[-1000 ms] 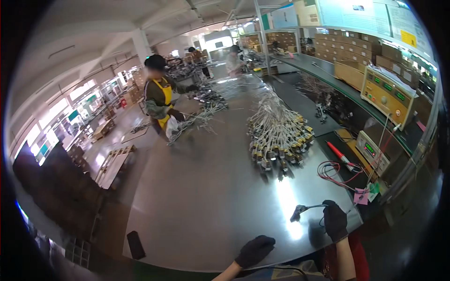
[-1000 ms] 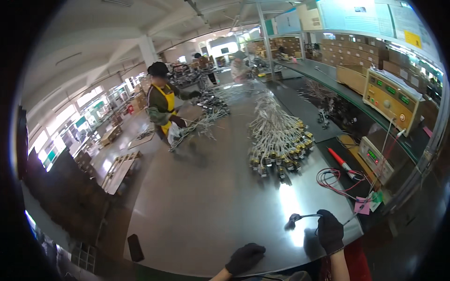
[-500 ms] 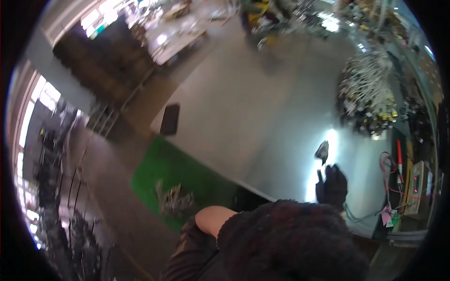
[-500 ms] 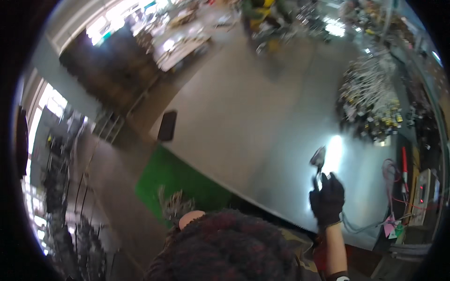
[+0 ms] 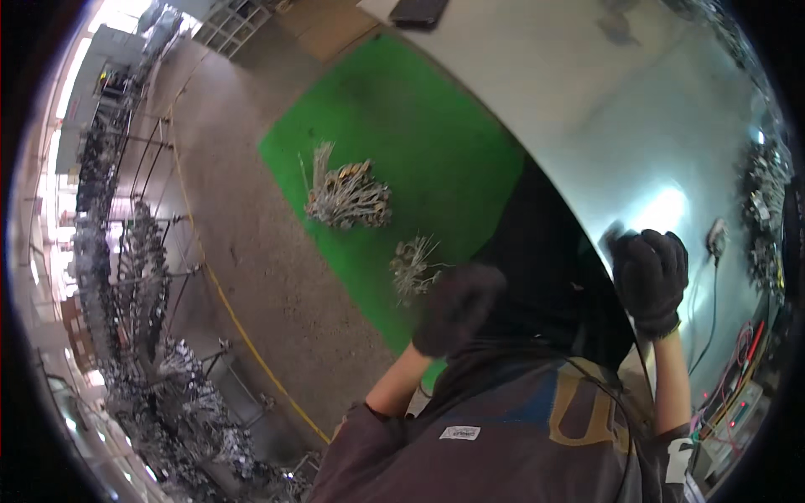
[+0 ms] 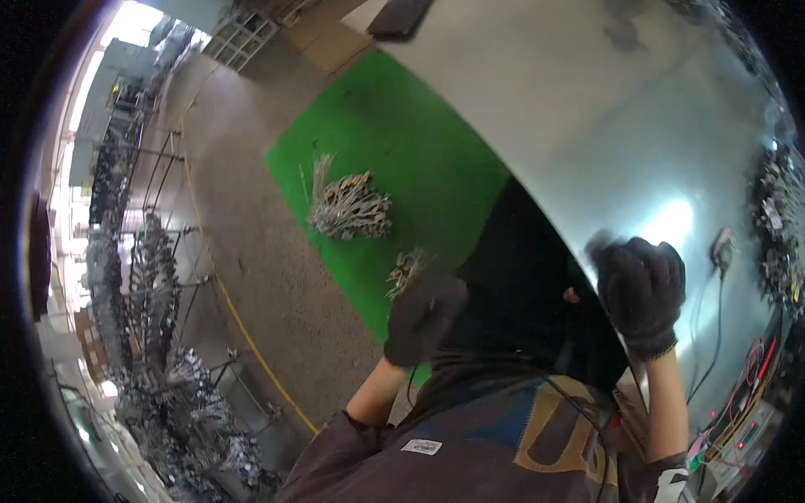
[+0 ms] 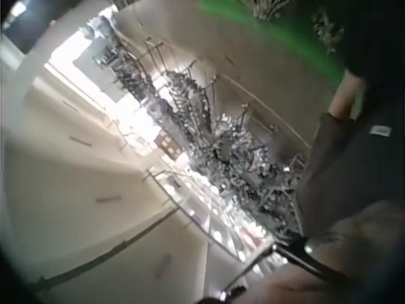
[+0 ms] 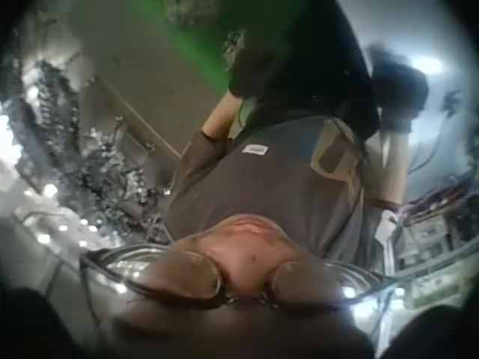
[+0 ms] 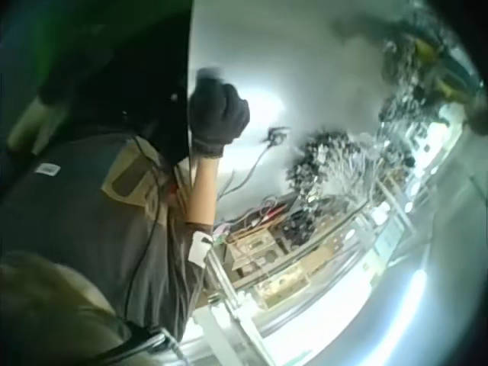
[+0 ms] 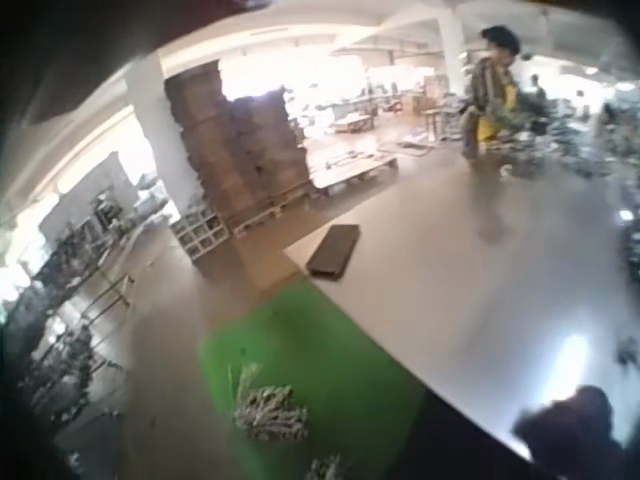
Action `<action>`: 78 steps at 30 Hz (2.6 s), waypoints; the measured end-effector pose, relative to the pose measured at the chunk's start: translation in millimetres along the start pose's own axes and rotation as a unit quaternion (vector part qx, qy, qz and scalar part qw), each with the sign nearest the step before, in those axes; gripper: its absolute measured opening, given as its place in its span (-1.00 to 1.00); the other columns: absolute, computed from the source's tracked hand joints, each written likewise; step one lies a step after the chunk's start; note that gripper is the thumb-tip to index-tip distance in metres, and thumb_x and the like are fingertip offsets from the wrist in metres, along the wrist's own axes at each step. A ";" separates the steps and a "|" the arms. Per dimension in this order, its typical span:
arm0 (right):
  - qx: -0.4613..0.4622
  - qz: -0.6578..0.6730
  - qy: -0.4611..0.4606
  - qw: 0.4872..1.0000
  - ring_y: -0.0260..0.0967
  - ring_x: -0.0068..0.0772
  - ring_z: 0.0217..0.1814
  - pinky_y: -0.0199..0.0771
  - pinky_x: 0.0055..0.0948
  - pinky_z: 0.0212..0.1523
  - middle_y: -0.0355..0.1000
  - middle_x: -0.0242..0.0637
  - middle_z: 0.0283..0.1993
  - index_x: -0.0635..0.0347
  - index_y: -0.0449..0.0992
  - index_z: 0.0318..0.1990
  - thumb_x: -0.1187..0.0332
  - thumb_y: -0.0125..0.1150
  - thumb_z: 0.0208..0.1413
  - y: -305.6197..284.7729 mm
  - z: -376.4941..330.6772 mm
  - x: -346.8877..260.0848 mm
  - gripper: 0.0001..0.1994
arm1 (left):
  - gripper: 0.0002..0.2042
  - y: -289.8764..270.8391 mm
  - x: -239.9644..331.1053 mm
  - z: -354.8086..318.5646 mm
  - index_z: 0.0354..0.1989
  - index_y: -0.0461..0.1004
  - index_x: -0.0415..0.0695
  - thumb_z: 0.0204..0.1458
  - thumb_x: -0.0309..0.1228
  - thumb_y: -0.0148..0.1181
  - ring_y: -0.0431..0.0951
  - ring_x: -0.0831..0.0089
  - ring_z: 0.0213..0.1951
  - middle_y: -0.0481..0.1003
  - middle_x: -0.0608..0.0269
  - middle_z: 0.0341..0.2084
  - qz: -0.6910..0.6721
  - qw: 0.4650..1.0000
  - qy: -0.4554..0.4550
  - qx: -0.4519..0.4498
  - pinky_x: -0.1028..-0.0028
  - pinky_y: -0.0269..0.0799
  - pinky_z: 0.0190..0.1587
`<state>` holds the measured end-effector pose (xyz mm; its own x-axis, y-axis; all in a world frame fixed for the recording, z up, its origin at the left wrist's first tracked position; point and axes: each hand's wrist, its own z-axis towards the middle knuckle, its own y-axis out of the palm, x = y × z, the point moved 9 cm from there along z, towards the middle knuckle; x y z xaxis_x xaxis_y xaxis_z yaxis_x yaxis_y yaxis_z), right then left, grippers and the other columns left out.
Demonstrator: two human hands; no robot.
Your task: Manually organizing and testing sensors on electronic wire harnesses at an assembly workbench.
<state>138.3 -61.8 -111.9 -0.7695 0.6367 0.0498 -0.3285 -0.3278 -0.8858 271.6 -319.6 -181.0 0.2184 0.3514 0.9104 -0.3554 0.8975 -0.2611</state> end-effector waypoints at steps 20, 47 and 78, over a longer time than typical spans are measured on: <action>-0.180 0.076 -0.042 0.980 0.49 0.20 -0.06 0.52 0.00 0.02 0.57 -0.03 -0.09 0.16 0.59 -0.07 0.31 0.33 0.10 115.3 136.8 -3.3 -0.74 | -0.08 -74.4 -445.7 -138.3 0.38 0.32 -0.05 -0.12 0.22 0.41 0.48 -0.12 0.19 0.50 -0.14 0.16 0.476 0.764 -0.354 -0.253 -0.01 0.42 0.23; -0.079 0.214 0.019 0.973 0.52 0.03 -0.27 0.53 -0.03 -0.25 0.50 -0.17 -0.33 0.09 0.56 -0.20 0.23 0.29 0.12 94.5 138.7 -10.7 -0.81 | -0.60 -127.3 -487.7 -290.1 0.06 0.61 -0.21 0.19 -0.17 0.22 0.59 0.22 0.00 0.67 0.08 -0.07 0.231 0.805 -0.415 -0.356 0.27 0.43 0.15; 0.191 -0.013 0.220 0.957 0.42 -0.07 0.18 0.31 0.07 0.37 0.53 -0.25 -0.06 0.04 0.56 -0.09 0.44 0.26 -0.05 -94.1 -101.8 112.5 -0.70 | -0.42 -13.5 278.7 141.0 0.31 0.33 -0.33 0.37 -0.05 0.01 0.61 -0.02 0.02 0.60 -0.25 -0.08 -0.456 0.843 -0.113 -0.263 -0.05 0.46 0.23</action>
<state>138.4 111.7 -69.9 -0.4815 0.8526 -0.2031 -0.5849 -0.4852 -0.6500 209.2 -271.4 121.4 -0.0165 -0.5547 0.8319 0.3317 0.7818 0.5279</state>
